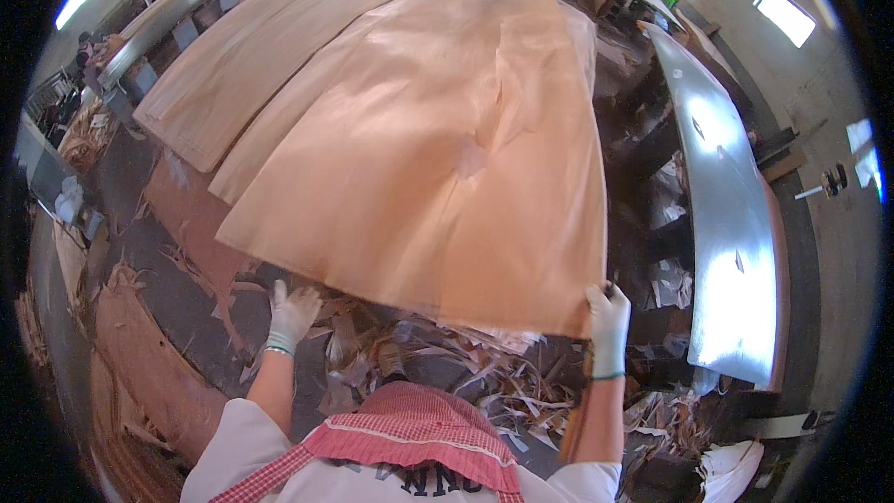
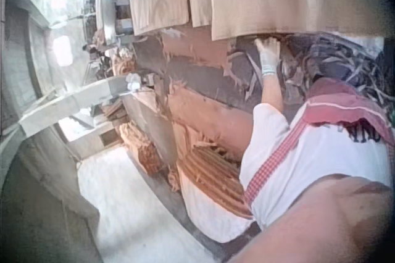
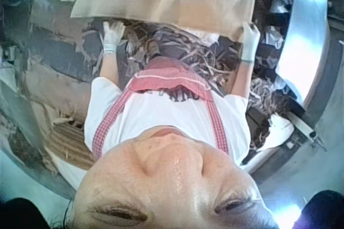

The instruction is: The person repairs wood veneer sheets by cutting out damaged sections with a utility knife, applying tape to secure patches, and smoothing the surface by hand and with a tool.

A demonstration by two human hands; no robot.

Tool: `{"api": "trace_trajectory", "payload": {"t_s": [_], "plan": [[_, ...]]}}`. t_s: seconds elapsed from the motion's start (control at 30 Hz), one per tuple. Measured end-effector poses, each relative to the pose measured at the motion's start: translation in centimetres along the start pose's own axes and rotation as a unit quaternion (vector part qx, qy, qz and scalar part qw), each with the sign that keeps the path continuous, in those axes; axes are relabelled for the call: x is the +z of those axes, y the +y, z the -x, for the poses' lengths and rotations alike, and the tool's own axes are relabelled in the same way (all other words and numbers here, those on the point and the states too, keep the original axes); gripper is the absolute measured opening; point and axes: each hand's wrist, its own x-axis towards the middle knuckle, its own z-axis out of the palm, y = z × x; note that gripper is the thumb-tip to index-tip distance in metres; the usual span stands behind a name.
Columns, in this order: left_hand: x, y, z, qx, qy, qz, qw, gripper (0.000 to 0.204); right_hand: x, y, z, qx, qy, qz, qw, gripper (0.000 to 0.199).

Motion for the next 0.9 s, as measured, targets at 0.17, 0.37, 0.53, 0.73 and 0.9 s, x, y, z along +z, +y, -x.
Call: {"api": "trace_trajectory", "payload": {"t_s": [0.17,0.37,0.53,0.73,0.9], "plan": [[-2.5,-5.2,5.8,0.128,-0.007,0.011,0.992,0.080,-16.1,-0.1,8.5,0.041,0.026,0.037,0.998,0.011],[-1.4,-17.9,11.7,0.209,-0.048,-0.155,0.964,0.040,-33.2,6.0,15.4,0.046,0.051,0.022,0.997,0.013],[3.0,-29.3,13.7,0.210,0.011,-0.160,0.964,0.018,-46.6,10.5,15.5,0.012,0.055,0.020,0.998,0.017],[14.3,-42.4,15.2,0.196,-0.035,-0.210,0.957,0.013,-61.2,16.9,8.2,-0.004,0.105,0.158,0.982,0.011],[23.7,-55.6,15.1,0.170,-0.097,-0.187,0.963,0.017,-72.0,21.6,-0.6,-0.004,0.155,0.244,0.957,0.017]]}}
